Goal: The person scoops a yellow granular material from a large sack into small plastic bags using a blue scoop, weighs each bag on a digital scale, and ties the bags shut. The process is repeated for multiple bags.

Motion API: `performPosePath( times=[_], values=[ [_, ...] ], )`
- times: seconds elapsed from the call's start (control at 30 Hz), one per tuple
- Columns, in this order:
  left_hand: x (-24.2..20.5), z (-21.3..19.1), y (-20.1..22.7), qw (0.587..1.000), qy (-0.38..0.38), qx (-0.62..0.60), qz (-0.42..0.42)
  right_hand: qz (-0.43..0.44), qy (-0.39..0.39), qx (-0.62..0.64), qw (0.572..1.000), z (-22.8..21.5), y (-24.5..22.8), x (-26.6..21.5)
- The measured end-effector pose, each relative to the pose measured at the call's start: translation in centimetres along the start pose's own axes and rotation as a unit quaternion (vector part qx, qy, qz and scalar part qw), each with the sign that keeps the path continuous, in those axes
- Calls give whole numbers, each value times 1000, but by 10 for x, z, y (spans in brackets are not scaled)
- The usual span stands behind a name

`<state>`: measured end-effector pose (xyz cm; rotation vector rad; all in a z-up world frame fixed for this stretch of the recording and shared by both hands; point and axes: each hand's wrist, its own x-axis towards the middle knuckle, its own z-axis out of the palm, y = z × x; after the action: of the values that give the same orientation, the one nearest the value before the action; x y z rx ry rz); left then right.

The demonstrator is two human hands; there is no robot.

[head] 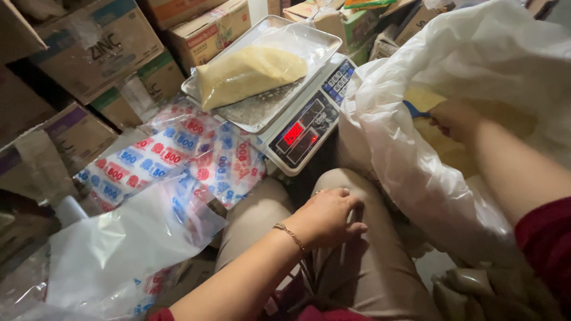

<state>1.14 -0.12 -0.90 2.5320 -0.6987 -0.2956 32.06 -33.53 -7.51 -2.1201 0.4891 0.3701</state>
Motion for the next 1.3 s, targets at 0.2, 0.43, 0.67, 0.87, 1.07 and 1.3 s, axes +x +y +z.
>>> performPosePath(
  times=[0.2, 0.43, 0.67, 0.87, 1.07, 1.3],
  values=[
    [-2, -4, -1, 1000, 10, 0, 19, 46, -16, 162, 986, -17, 30, 20],
    [-1, -6, 1, 1000, 2, 1, 19, 61, -7, 348, 936, -67, 50, -66],
    [-3, -4, 3, 999, -7, 21, 26, -12, 15, 361, 932, -86, 50, -153],
    [-1, -3, 4, 1000, -9, 17, 17, -123, -5, 283, 951, -108, -8, -194],
    [0, -1, 3, 1000, 4, 14, 25, -209, -37, 251, 944, -88, -105, -202],
    [-3, 3, -1, 1000, 11, 2, 18, -174, -112, 363, 908, -29, -218, -149]
  ],
)
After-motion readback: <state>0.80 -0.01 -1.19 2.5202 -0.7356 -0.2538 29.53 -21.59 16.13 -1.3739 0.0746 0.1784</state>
